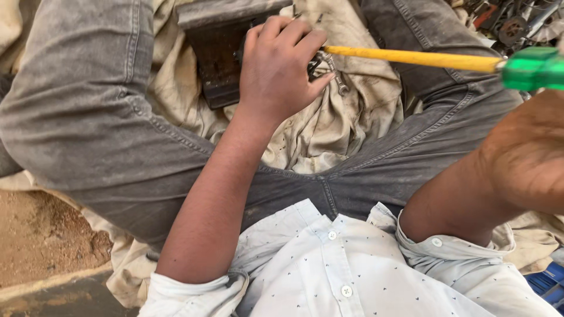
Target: The person sits on the ground and uses a screwdriver to unscrew and pry parts of a small electric motor held against a wooden block, then lifts the motor, separates its housing and armature, and continues unscrewing components with the screwdriver.
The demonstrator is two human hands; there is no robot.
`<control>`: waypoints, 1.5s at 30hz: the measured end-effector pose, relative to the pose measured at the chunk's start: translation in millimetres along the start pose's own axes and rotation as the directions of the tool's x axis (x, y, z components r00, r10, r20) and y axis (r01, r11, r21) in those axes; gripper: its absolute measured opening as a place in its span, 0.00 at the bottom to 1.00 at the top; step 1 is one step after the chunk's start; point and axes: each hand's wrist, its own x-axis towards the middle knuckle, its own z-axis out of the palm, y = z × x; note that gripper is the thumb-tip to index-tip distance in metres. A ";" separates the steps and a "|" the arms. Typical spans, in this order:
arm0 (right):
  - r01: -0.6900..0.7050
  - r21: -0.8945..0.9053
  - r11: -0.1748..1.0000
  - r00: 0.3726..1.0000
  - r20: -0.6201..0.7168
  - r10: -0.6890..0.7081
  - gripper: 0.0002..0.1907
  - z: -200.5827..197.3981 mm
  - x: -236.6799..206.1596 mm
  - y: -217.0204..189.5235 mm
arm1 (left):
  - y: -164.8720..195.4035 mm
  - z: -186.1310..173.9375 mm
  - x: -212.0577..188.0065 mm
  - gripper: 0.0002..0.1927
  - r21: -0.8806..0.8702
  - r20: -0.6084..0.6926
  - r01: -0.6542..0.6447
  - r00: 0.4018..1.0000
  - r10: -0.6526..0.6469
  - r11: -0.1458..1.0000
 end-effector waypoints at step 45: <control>-0.067 -0.235 0.970 0.950 0.283 0.134 0.15 72.0 -10.0 -3.1 | 16.0 -15.2 4.1 0.25 0.019 0.129 0.118 0.984 -0.120 0.993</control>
